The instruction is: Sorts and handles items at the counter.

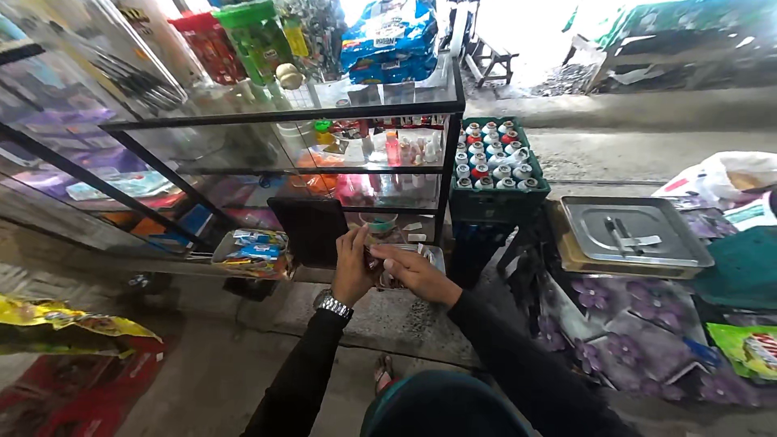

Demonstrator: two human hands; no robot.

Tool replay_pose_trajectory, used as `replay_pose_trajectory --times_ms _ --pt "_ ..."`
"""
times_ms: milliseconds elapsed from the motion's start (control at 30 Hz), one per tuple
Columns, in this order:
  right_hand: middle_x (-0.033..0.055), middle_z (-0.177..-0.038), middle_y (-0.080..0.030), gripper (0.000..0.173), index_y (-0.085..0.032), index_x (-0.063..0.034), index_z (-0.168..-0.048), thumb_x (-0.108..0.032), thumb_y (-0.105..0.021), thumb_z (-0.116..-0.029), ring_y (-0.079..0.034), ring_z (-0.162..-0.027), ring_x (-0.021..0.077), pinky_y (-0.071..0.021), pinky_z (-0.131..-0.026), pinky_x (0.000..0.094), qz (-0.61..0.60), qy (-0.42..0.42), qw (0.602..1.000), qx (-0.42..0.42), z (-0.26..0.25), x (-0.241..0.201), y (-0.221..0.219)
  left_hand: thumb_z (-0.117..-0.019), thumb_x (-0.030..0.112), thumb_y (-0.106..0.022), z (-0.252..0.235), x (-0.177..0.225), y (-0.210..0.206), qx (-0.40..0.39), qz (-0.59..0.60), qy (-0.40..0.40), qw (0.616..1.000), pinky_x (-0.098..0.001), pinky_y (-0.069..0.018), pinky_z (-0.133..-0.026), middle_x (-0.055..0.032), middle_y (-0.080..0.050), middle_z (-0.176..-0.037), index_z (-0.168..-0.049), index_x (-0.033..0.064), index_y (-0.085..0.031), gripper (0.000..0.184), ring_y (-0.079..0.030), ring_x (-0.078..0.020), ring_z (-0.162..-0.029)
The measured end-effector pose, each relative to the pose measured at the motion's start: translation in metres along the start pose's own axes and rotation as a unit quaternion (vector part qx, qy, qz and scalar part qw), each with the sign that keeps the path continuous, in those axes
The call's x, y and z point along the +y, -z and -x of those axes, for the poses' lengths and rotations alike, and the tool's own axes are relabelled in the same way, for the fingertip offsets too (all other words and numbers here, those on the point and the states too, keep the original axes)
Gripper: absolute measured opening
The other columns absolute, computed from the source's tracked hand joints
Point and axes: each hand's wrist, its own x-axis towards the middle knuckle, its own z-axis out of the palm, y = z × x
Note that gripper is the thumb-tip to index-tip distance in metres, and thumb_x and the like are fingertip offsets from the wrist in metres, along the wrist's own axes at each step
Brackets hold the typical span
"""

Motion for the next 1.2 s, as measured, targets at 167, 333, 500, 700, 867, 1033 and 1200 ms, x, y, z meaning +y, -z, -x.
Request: replay_pose_trajectory --times_ms 167,333,500,700,867,1033,1200 --pt "0.0077 -0.168 -0.030 0.062 -0.035 -0.0120 -0.161 -0.043 -0.045 -0.1083 -0.030 -0.154 0.0226 -0.0328 -0.126 0.0484 -0.018 0.028 0.997 0.075 0.017 -0.021 -0.018 -0.0659 0.041 -0.094 0.012 0.029 0.023 0.128 0.067 -0.083 0.986 -0.0533 -0.0458 -0.106 -0.0144 -0.049 -0.142 -0.151 0.0271 -0.036 0.104 -0.048 -0.0333 -0.131" --pt "0.0122 -0.171 -0.021 0.075 -0.031 -0.0156 -0.163 -0.063 -0.035 -0.1049 -0.021 -0.157 0.0325 -0.0214 -0.128 0.0621 0.112 0.083 0.985 0.103 0.047 -0.016 -0.032 -0.0657 0.044 -0.093 0.037 0.075 0.067 0.223 0.124 -0.173 0.951 -0.0455 -0.0535 -0.098 -0.0047 -0.058 -0.134 -0.154 0.0401 -0.030 0.108 -0.059 -0.0261 -0.120" --pt "0.0105 -0.167 -0.031 0.067 -0.034 -0.0302 -0.160 -0.060 -0.047 -0.1019 -0.028 -0.154 0.0346 -0.0258 -0.124 0.0653 0.137 0.117 0.982 0.052 0.079 -0.035 -0.034 -0.0813 0.059 -0.077 0.055 0.120 0.090 0.247 0.299 -0.136 0.912 -0.0383 -0.0574 -0.094 -0.0052 -0.063 -0.132 -0.158 0.0290 -0.024 0.098 -0.065 -0.0233 -0.113" --pt "0.0152 -0.145 -0.050 0.060 -0.050 -0.0212 -0.153 -0.056 -0.042 -0.1055 -0.050 -0.133 0.0286 -0.0464 -0.110 0.0508 -0.057 0.007 0.996 0.067 0.124 -0.070 -0.038 -0.0914 0.054 -0.067 0.076 0.120 0.072 0.181 0.608 0.005 0.773 -0.0527 -0.0504 -0.107 -0.0241 -0.056 -0.144 -0.155 0.0191 -0.032 0.081 -0.054 -0.0455 -0.132" --pt "0.0107 -0.119 -0.072 0.056 -0.057 -0.0039 -0.141 -0.047 -0.044 -0.1086 -0.073 -0.097 0.0220 -0.0654 -0.081 0.0418 -0.264 -0.139 0.923 0.244 0.143 -0.087 -0.034 -0.0996 0.021 -0.057 0.092 0.117 0.052 0.194 0.568 0.230 0.766 -0.0417 -0.0604 -0.092 -0.0117 -0.059 -0.133 -0.156 0.0115 -0.017 0.070 -0.067 -0.0218 -0.111" --pt "0.0181 -0.110 -0.071 0.054 -0.055 0.0008 -0.135 -0.045 -0.044 -0.1087 -0.074 -0.082 0.0277 -0.0660 -0.066 0.0438 -0.386 -0.160 0.865 0.277 0.144 -0.087 -0.025 -0.0931 0.047 -0.073 0.109 0.118 0.027 0.046 0.513 0.264 0.816 -0.0425 -0.0603 -0.086 -0.0133 -0.059 -0.129 -0.142 0.0057 -0.034 0.075 -0.065 -0.0256 -0.109" --pt "0.0161 -0.120 -0.071 0.057 -0.057 -0.0008 -0.135 -0.048 -0.040 -0.1093 -0.071 -0.107 0.0264 -0.0614 -0.092 0.0484 -0.419 -0.212 0.841 0.268 0.151 -0.083 -0.023 -0.0865 0.036 -0.083 0.112 0.133 0.019 -0.032 0.583 0.286 0.760 -0.0400 -0.0618 -0.084 -0.0123 -0.059 -0.119 -0.129 0.0036 -0.037 0.070 -0.068 -0.0218 -0.100"
